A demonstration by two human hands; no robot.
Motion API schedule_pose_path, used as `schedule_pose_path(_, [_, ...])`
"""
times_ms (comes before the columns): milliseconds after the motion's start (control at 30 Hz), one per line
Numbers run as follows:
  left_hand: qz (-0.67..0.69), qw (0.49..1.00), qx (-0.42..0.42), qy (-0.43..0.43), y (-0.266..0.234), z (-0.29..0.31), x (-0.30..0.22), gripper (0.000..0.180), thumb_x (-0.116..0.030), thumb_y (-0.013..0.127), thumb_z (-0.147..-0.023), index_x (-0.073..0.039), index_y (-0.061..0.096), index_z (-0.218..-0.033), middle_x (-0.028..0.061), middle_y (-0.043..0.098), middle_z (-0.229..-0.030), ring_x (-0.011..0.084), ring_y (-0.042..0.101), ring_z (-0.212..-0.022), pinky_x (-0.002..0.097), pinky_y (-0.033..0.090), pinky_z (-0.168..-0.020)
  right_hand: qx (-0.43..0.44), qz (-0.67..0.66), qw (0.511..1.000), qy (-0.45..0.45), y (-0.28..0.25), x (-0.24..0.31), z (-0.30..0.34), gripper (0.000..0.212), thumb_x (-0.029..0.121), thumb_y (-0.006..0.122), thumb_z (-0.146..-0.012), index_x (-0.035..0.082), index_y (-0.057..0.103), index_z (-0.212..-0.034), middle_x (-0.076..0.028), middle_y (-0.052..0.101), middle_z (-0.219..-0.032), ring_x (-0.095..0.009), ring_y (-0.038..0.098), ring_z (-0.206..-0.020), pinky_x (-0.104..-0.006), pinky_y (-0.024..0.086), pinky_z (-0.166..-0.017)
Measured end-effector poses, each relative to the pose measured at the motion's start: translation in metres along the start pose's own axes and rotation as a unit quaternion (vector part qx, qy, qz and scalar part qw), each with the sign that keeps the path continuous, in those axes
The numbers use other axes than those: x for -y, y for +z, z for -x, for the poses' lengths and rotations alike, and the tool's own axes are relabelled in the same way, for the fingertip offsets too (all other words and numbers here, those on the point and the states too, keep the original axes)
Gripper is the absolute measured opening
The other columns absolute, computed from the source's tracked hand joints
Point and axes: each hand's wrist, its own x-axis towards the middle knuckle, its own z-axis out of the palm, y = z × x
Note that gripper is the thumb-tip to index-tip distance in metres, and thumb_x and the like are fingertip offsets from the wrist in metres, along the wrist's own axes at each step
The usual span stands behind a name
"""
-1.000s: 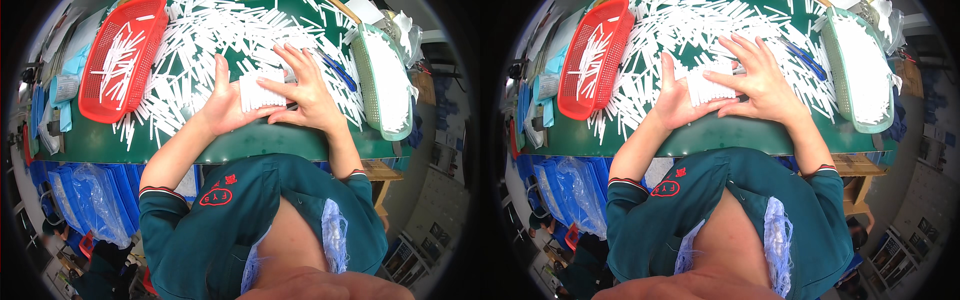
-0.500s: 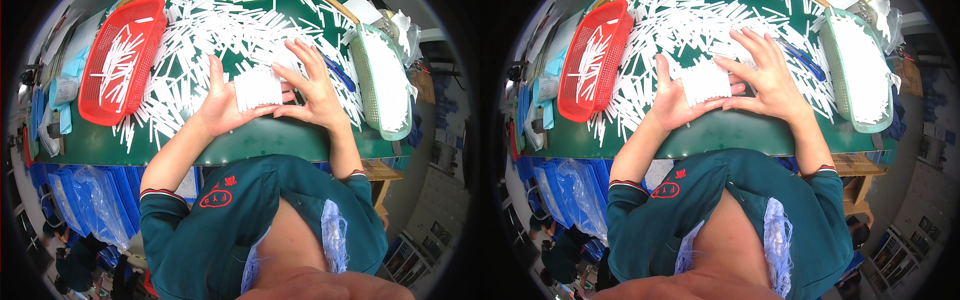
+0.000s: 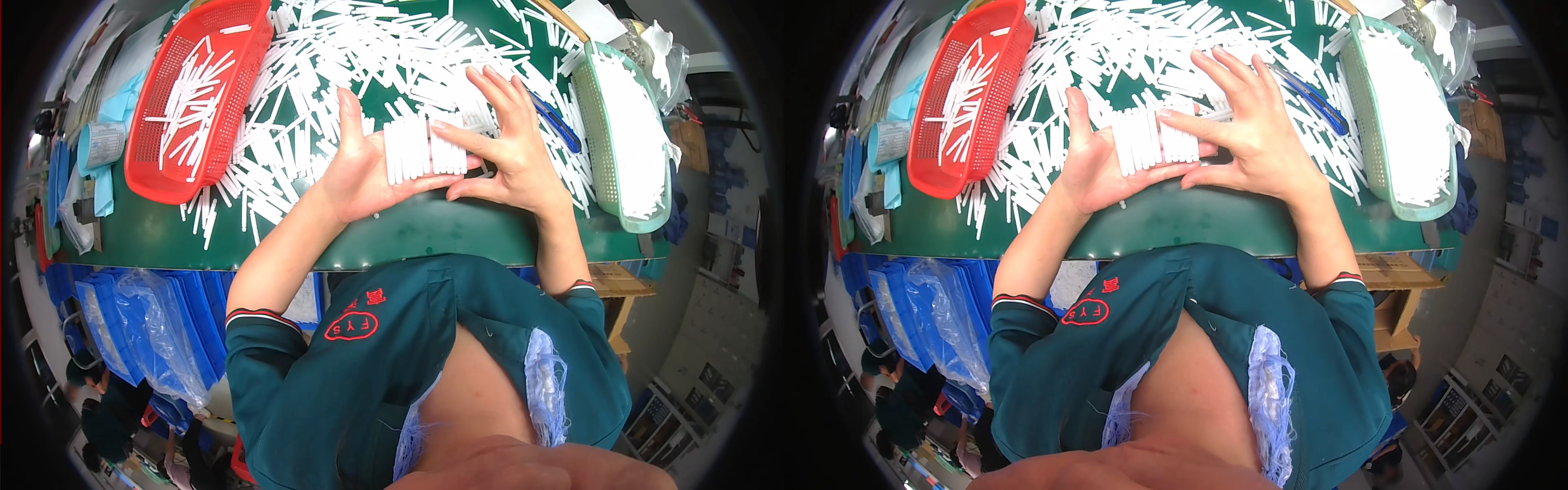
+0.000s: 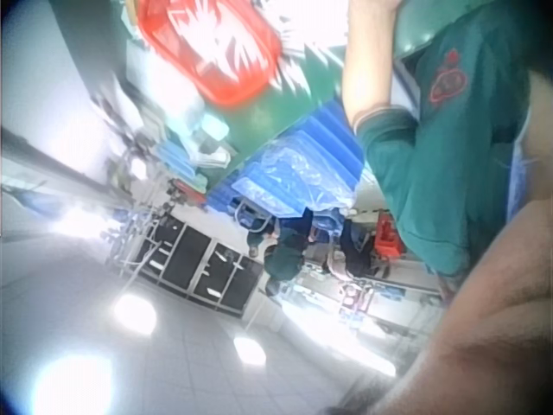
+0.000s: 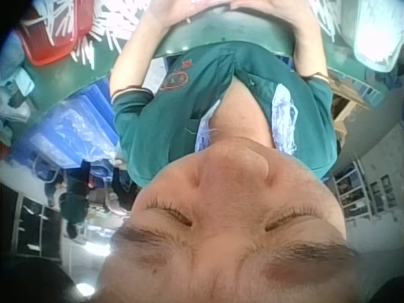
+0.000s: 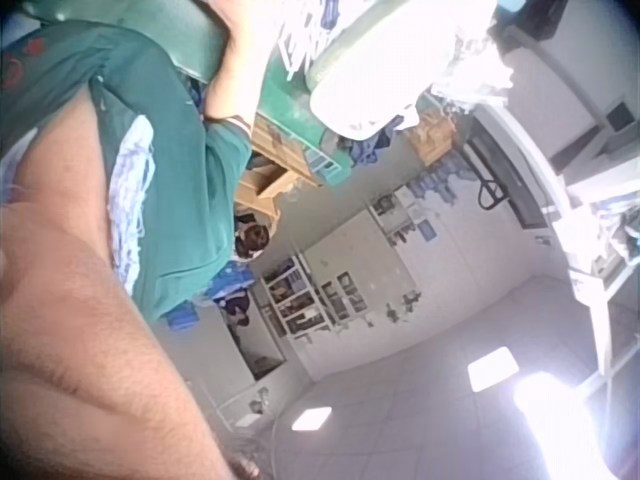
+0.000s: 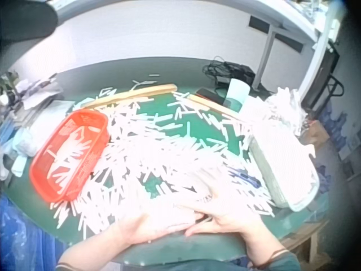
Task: The person sorts and aligns small white plastic components on a table by hand.
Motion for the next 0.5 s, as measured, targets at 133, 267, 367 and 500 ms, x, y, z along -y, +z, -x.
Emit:
schedule_pose_path(133, [0.004,1.0,-0.018,0.016,0.0,0.001,-0.003,0.121,-0.089,0.016,-0.061,0.007,0.02,-0.136,0.0221,0.035,-0.135,0.0384,0.037,-0.123,0.0512,0.026,-0.104,-0.019,0.004,1.0,-0.003,-0.004,-0.006,0.001,0.062,0.054,0.072,-0.056,0.03,0.062,-0.112,-0.015,0.036,-0.136,-0.038,0.032,-0.125,-0.0573,0.02,-0.102])
schedule_pose_path(267, [0.019,0.999,-0.021,0.033,-0.004,0.002,-0.002,0.12,-0.087,0.022,-0.064,0.007,0.011,-0.137,0.0265,0.027,-0.138,0.0448,0.028,-0.127,0.0525,0.02,-0.107,-0.033,0.01,0.999,0.002,-0.005,-0.008,0.002,0.061,0.053,0.073,-0.056,0.03,0.062,-0.111,-0.015,0.036,-0.136,-0.038,0.033,-0.125,-0.0567,0.02,-0.103])
schedule_pose_path(367, [0.189,0.977,0.097,0.015,-0.016,0.002,-0.003,0.12,-0.087,0.023,-0.064,0.007,0.011,-0.137,0.0268,0.027,-0.138,0.0445,0.028,-0.127,0.0529,0.02,-0.107,-0.04,0.006,0.999,0.001,-0.005,-0.008,0.001,0.06,0.054,0.072,-0.056,0.029,0.063,-0.111,-0.015,0.037,-0.136,-0.038,0.033,-0.125,-0.0561,0.02,-0.103])
schedule_pose_path(500, [0.012,0.999,-0.009,0.03,-0.005,0.001,-0.003,0.12,-0.087,0.024,-0.064,0.007,0.01,-0.138,0.0261,0.026,-0.139,0.0447,0.027,-0.127,0.0532,0.02,-0.107,-0.042,-0.004,0.999,0.002,-0.003,-0.009,0.002,0.06,0.053,0.072,-0.057,0.028,0.063,-0.11,-0.016,0.037,-0.136,-0.038,0.033,-0.125,-0.0558,0.02,-0.103])
